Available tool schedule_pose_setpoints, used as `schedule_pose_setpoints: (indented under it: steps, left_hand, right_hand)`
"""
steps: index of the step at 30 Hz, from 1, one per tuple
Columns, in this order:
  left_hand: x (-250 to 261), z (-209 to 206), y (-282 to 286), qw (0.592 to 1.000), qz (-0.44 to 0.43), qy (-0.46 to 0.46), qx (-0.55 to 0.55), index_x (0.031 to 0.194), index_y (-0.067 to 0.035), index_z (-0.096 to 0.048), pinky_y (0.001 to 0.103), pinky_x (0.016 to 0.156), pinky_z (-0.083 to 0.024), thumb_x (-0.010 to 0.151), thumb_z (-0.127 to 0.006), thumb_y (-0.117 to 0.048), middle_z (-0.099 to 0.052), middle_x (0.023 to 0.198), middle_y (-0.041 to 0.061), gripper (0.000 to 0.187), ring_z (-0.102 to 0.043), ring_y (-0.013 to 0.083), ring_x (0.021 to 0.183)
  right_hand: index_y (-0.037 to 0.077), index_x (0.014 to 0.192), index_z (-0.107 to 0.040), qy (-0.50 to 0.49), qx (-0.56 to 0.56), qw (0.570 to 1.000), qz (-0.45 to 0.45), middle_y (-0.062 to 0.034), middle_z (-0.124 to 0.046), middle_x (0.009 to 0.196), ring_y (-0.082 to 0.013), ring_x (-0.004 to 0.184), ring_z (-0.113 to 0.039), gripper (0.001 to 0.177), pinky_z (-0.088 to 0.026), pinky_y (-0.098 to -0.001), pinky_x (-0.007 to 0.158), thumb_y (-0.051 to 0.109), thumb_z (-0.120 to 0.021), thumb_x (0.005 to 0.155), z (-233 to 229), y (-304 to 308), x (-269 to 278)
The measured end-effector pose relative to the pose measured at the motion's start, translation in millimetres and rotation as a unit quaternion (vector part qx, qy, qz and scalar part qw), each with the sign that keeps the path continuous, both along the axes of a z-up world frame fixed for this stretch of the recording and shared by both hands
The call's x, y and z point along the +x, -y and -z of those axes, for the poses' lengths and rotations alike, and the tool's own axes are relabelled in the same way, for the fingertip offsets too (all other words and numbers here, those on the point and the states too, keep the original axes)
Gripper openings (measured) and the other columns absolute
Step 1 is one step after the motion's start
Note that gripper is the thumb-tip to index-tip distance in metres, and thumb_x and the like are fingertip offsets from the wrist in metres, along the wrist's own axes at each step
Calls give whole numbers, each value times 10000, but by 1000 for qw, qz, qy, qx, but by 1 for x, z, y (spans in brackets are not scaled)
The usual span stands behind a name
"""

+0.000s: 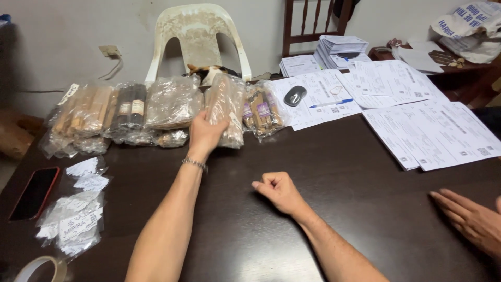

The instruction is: The person unwraps a bundle of wooden sticks, arranges several bundles on a desk, and then prepares a row of paper labels by sticking them onto a length of clear adhesive tape applied to the desk surface.

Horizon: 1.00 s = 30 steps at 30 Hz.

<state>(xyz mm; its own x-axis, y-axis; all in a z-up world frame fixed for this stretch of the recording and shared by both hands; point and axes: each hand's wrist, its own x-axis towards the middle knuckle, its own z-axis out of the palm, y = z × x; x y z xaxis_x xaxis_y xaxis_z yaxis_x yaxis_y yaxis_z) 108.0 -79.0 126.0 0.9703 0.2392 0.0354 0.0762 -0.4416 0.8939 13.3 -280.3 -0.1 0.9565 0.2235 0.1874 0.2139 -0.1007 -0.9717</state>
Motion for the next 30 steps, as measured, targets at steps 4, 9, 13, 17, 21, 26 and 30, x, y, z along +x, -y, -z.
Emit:
schedule_pose_setpoints:
  steps: [4, 9, 13, 17, 21, 26, 30]
  left_hand:
    - [-70, 5, -8, 986, 57, 47, -150, 1349, 85, -580, 520, 995, -505, 774, -857, -271, -656, 1278, 333, 731, -630, 432, 1233]
    - [-128, 57, -11, 912, 134, 29, -386, 1301, 16, -626, 378, 810, -606, 802, -840, -170, -714, 1115, 155, 574, -662, 231, 997]
    - [-151, 80, -9, 911, 167, -4, -376, 1331, 49, -578, 397, 803, -622, 748, -897, -118, -736, 1103, 214, 685, -687, 265, 976]
    - [-173, 60, -16, 968, 126, 106, -190, 1426, 40, -479, 425, 948, -562, 719, -929, -170, -612, 1288, 234, 865, -639, 349, 1169]
    - [-187, 32, -18, 979, 144, 133, -56, 1466, 16, -463, 527, 1104, -440, 727, -912, -305, -465, 1464, 207, 922, -500, 435, 1354]
    - [-186, 39, -21, 976, 161, 80, -125, 1554, 40, -306, 569, 1160, -350, 716, -905, -371, -386, 1538, 294, 1109, -391, 494, 1432]
    - [-167, 78, -23, 931, 187, 4, -315, 1503, -66, -453, 421, 1108, -465, 638, -955, -305, -625, 1401, 138, 1028, -590, 251, 1305]
  right_hand:
    - [113, 591, -544, -28, 57, 997, 42, -44, -543, 438, -98, 445, -440, 428, -350, -224, 454, 184, -765, 950, -1, -3, 1]
    - [-7, 1429, -462, -72, 339, 933, -95, -213, -660, 983, -198, 781, -714, 551, -608, -314, 647, 381, -486, 1038, -14, -27, -17]
    - [14, 1279, -539, -137, 345, 926, -68, -216, -703, 953, -240, 754, -712, 345, -615, -395, 658, 217, -566, 1001, -26, -45, -42]
    - [27, 1079, -635, -151, 310, 938, 32, -167, -670, 806, -189, 705, -625, 205, -537, -344, 656, 195, -680, 970, -60, -62, -61]
    - [42, 1200, -638, -141, 329, 934, 16, -197, -720, 937, -223, 845, -691, 265, -563, -408, 832, 242, -580, 1036, -40, -67, -56]
    - [33, 1403, -559, -131, 308, 941, -54, -233, -717, 1159, -285, 1044, -704, 434, -543, -531, 973, 286, -470, 1062, -42, -66, -60]
    - [50, 1374, -610, -69, 62, 990, -103, -138, -730, 1133, -218, 1108, -633, 427, -522, -469, 995, 260, -589, 1003, -71, -50, -68]
